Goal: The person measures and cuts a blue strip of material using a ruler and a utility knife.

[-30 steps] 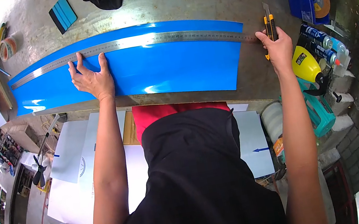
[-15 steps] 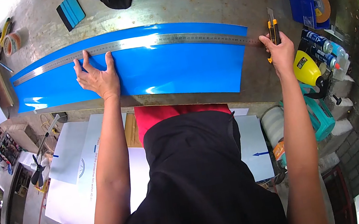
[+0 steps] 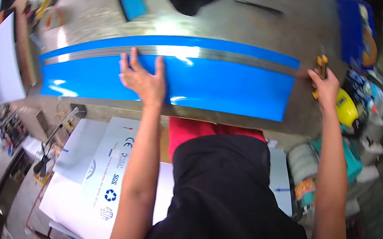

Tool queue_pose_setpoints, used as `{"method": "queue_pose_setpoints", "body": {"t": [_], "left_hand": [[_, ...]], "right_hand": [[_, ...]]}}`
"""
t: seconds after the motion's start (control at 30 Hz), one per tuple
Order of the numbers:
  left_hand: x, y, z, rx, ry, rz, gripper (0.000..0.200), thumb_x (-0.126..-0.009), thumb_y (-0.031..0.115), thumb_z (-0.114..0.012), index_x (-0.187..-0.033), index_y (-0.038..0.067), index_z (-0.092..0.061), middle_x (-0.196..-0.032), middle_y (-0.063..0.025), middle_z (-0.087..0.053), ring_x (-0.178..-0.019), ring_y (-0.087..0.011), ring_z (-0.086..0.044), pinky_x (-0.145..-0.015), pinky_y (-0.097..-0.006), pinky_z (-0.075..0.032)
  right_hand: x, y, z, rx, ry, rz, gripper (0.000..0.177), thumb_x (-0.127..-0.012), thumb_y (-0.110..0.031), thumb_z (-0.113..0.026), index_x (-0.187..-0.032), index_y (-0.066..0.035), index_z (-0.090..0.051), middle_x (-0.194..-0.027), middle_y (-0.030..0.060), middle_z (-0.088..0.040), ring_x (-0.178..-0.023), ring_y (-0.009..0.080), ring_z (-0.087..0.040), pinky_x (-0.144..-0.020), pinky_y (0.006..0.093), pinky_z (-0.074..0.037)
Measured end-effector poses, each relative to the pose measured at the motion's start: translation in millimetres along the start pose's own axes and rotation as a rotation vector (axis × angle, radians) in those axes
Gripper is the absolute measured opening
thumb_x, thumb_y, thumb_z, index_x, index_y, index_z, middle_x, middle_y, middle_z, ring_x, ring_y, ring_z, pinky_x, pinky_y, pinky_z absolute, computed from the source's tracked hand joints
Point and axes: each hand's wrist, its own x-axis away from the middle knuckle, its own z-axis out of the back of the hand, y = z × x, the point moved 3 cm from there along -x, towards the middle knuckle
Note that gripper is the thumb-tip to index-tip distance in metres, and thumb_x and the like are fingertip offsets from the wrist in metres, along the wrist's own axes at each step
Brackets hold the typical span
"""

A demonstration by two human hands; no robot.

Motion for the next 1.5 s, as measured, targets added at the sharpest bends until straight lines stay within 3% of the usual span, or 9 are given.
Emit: {"method": "queue_pose_setpoints", "body": {"t": [0.27, 0.53, 1.0, 1.5], "left_hand": [[-75.8, -96.5, 36.6, -0.002, 0.129, 0.15, 0.074, -0.095, 0.043, -0.069, -0.156, 0.014, -0.039, -0.159, -0.0191, -0.034, -0.149, -0.0386, -0.031, -0.123, -0.0593, -0.017], [-119.3, -174.1, 27.9, 0.026, 0.149, 0.211, 0.077, -0.093, 0.043, -0.07, -0.156, 0.012, -0.038, -0.161, -0.0201, -0.033, -0.153, -0.0387, -0.026, -0.125, -0.0596, -0.015], [-122.1, -171.1, 34.0, 0.021, 0.089, 0.26, 0.075, -0.086, 0.058, -0.072, -0.152, 0.03, -0.05, -0.16, -0.0154, -0.036, -0.152, -0.0388, -0.027, -0.124, -0.0605, -0.014], [-122.8, -172.4, 31.7, 0.023, 0.069, 0.258, 0.073, -0.086, 0.063, -0.07, -0.148, 0.028, -0.055, -0.161, -0.0159, -0.035, -0.152, -0.0391, -0.026, -0.124, -0.0615, -0.013]], "right_hand": [[-7.2, 9.6, 5.2, 0.057, -0.046, 0.024, 0.025, -0.09, -0.016, -0.082, -0.101, -0.003, -0.064, -0.076, -0.0022, -0.057, -0.06, 0.0079, -0.053, -0.055, 0.0247, -0.042], [-9.9, 13.6, 9.6, 0.123, -0.042, 0.04, 0.023, -0.094, -0.018, -0.079, -0.099, -0.005, -0.062, -0.08, -0.0012, -0.058, -0.064, 0.0095, -0.054, -0.06, 0.0264, -0.043], [-12.4, 12.2, 14.8, 0.169, -0.065, 0.015, 0.026, -0.094, -0.02, -0.08, -0.102, -0.006, -0.059, -0.077, -0.0007, -0.058, -0.062, 0.0111, -0.057, -0.058, 0.0278, -0.046], [-12.5, 7.1, 15.4, 0.177, -0.037, -0.086, 0.027, -0.094, -0.015, -0.08, -0.105, -0.006, -0.057, -0.082, 0.001, -0.059, -0.063, 0.0123, -0.058, -0.06, 0.0293, -0.047]]}}
